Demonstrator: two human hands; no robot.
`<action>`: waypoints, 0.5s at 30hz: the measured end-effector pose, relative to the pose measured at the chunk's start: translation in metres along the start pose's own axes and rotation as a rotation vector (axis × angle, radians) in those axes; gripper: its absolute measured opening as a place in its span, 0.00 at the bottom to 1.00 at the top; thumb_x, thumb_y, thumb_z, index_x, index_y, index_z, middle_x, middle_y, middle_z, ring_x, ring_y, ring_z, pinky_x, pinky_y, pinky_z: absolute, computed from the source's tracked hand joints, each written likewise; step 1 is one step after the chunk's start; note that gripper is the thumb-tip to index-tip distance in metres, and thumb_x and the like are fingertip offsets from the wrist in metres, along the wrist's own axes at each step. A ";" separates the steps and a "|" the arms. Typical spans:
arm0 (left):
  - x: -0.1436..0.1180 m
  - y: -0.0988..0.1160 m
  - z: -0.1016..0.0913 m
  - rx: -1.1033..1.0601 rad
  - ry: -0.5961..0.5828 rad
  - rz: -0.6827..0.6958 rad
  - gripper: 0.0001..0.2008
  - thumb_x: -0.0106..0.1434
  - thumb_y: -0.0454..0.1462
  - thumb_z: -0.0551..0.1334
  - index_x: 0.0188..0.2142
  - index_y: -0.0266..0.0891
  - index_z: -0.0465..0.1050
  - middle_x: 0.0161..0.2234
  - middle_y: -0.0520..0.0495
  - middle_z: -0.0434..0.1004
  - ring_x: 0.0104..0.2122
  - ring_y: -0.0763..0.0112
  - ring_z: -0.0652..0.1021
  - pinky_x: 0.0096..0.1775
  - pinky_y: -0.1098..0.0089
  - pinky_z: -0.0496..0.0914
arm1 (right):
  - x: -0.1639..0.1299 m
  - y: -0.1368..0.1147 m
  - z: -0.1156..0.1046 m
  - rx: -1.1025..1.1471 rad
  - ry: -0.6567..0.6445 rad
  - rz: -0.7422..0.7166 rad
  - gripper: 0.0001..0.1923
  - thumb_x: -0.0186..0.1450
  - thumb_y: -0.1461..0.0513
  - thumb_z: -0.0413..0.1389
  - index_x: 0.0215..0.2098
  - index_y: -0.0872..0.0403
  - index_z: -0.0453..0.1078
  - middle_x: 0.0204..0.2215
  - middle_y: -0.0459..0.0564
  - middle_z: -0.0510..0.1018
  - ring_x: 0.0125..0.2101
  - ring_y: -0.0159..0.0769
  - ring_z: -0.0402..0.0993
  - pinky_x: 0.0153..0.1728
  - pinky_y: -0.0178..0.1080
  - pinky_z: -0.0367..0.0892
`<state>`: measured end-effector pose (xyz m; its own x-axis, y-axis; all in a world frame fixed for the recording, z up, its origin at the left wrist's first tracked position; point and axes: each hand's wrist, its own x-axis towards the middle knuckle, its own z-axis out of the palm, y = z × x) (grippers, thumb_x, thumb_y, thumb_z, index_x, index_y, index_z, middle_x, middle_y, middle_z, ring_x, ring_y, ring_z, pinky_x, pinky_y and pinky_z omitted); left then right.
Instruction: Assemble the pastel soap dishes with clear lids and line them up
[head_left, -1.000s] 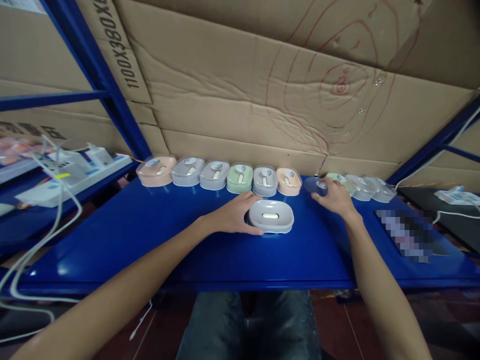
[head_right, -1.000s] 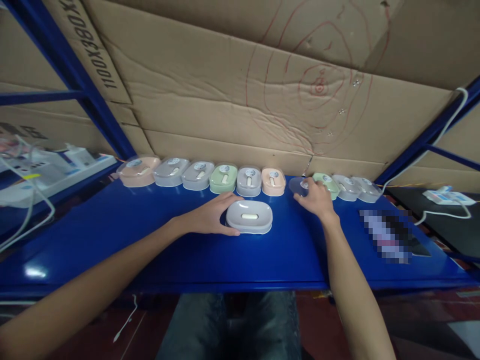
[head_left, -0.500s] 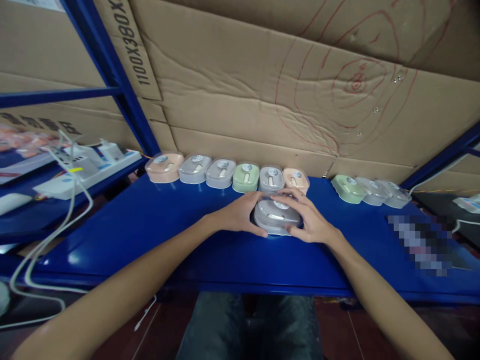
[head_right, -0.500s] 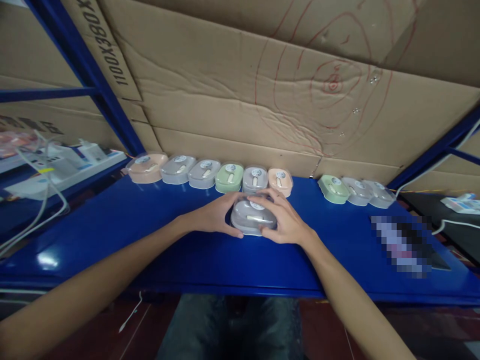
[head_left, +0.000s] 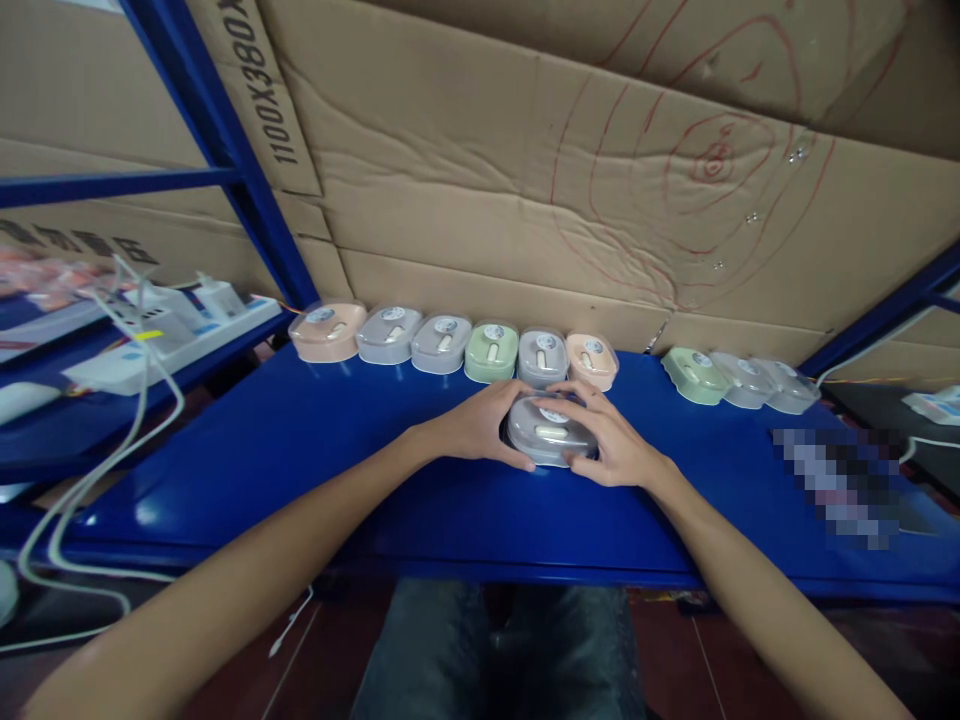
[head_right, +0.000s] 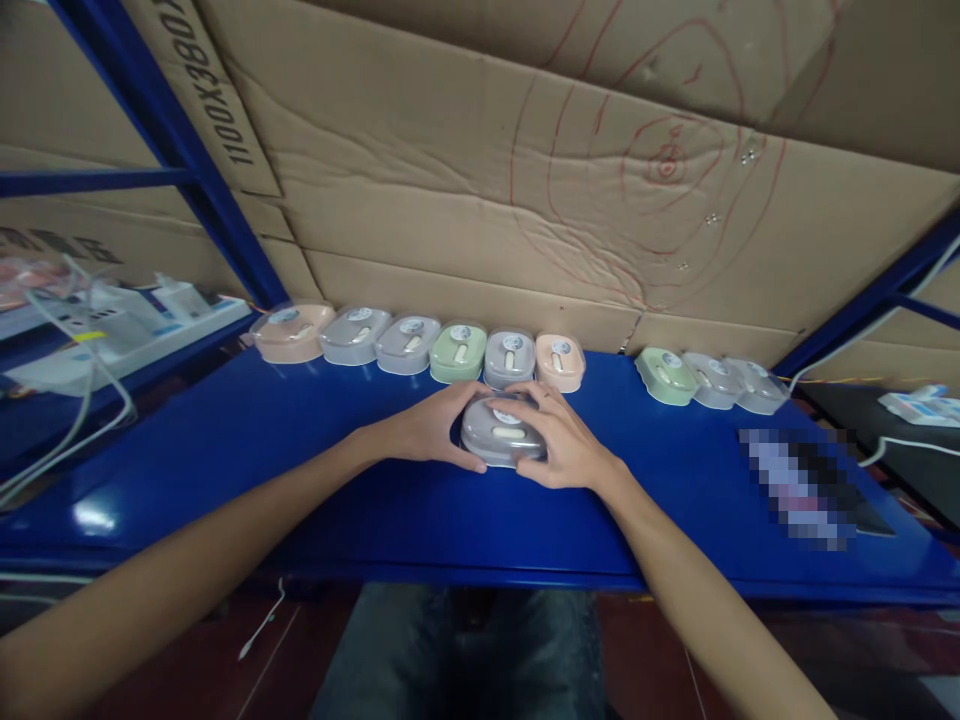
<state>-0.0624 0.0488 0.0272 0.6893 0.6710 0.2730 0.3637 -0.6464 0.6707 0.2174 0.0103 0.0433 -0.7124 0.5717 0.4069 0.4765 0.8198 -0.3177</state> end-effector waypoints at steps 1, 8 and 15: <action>0.000 -0.001 0.000 0.001 0.001 0.004 0.49 0.49 0.60 0.82 0.64 0.46 0.70 0.61 0.36 0.76 0.61 0.38 0.77 0.61 0.38 0.72 | 0.000 0.000 0.000 -0.001 0.000 0.001 0.40 0.65 0.57 0.61 0.75 0.43 0.64 0.69 0.59 0.68 0.69 0.60 0.66 0.67 0.65 0.66; 0.000 -0.002 0.001 0.022 -0.011 0.005 0.49 0.51 0.60 0.81 0.65 0.44 0.69 0.62 0.35 0.75 0.62 0.38 0.76 0.62 0.37 0.71 | 0.001 -0.002 0.001 -0.046 -0.006 -0.008 0.41 0.63 0.59 0.61 0.75 0.43 0.65 0.70 0.58 0.67 0.69 0.59 0.65 0.69 0.64 0.65; -0.001 0.005 0.003 0.015 -0.031 0.031 0.57 0.56 0.57 0.79 0.77 0.50 0.55 0.75 0.36 0.62 0.74 0.35 0.64 0.71 0.33 0.61 | 0.000 -0.002 0.005 -0.098 0.012 -0.030 0.40 0.65 0.57 0.61 0.75 0.43 0.63 0.70 0.58 0.67 0.68 0.59 0.66 0.68 0.64 0.65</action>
<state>-0.0594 0.0434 0.0286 0.7196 0.6391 0.2714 0.3514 -0.6723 0.6516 0.2138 0.0089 0.0400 -0.7214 0.5465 0.4254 0.5033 0.8356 -0.2201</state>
